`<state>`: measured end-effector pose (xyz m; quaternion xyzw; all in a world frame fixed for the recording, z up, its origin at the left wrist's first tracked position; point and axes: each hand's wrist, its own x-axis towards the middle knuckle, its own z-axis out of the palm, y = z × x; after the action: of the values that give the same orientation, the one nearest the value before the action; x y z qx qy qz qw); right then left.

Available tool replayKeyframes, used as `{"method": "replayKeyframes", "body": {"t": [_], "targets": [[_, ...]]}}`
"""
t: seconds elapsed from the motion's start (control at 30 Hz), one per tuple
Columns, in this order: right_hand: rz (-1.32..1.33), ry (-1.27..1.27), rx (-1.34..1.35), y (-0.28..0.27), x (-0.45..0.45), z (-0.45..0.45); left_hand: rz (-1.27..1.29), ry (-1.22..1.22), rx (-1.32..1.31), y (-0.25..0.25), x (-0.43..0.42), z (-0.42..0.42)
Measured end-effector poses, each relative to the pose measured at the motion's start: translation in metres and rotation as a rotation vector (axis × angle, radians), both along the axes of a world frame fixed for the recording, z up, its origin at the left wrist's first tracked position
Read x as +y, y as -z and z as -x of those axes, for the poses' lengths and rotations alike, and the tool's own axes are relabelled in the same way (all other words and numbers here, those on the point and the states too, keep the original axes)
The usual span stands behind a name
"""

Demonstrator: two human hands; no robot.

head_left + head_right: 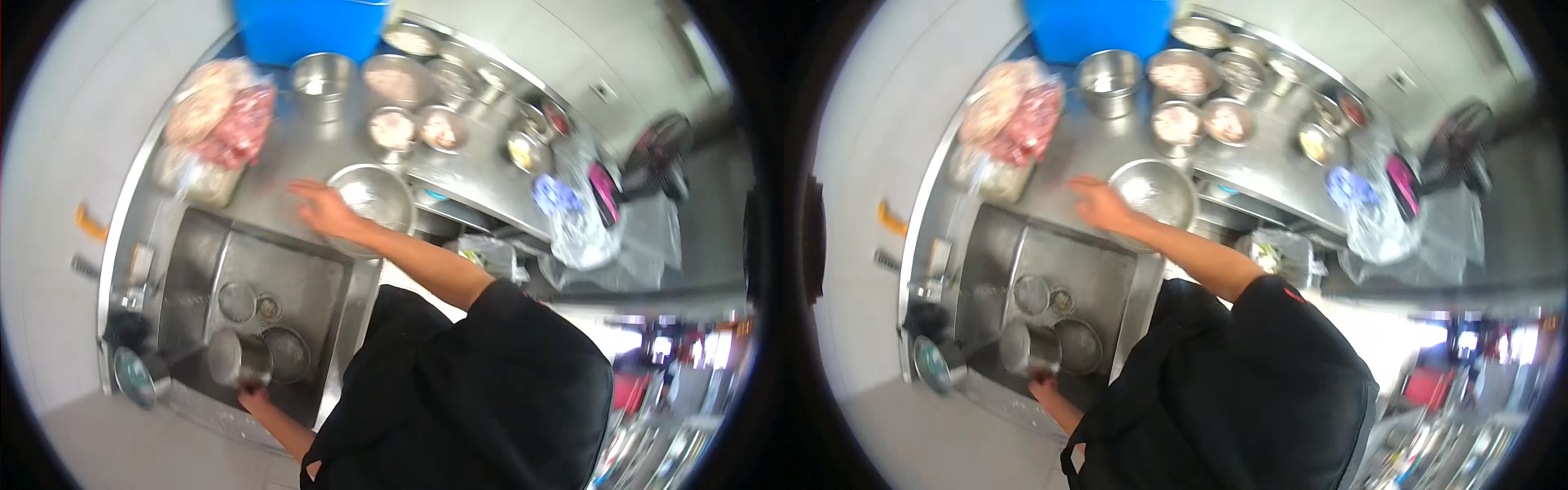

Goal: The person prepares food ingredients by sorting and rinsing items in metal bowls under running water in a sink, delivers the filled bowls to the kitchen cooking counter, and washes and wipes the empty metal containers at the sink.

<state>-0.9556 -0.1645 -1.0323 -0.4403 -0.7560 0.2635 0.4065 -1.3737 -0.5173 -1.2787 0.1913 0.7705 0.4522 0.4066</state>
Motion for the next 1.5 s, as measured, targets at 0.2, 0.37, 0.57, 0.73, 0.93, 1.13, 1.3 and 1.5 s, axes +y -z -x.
{"method": "replayKeyframes", "body": {"t": [0.2, 0.37, 0.57, 0.73, 0.93, 1.13, 1.3, 1.5], "targets": [[0.47, 0.884, -0.484, 0.029, -0.15, -0.308, -0.12, -0.197, -0.543, 0.077, -0.009, -0.029], [0.595, 1.211, -0.518, 0.039, -0.202, -0.466, -0.306, -0.126, -0.468, 0.037, 0.049, -0.032], [0.366, 1.492, -0.447, 0.045, -0.165, -0.578, -0.81, 0.342, 0.045, -0.102, 0.08, -0.114], [0.473, 1.353, -0.68, 0.078, -0.153, -0.613, -0.648, 0.237, -0.075, -0.124, 0.1, -0.161], [0.061, 1.207, 0.182, 0.046, -0.185, -0.614, -0.33, -0.08, -1.024, -0.19, 0.2, -0.326], [-0.067, 0.36, 0.098, -0.065, -0.227, -0.407, -0.314, 0.425, -0.811, -0.246, 0.238, -0.575], [-0.307, 0.476, -0.171, -0.102, -0.187, -0.369, -0.345, 0.418, -0.88, -0.287, 0.25, -0.63], [-0.445, 0.354, -0.381, -0.146, -0.149, -0.387, -0.173, 0.618, -0.637, -0.295, 0.252, -0.623]]}}
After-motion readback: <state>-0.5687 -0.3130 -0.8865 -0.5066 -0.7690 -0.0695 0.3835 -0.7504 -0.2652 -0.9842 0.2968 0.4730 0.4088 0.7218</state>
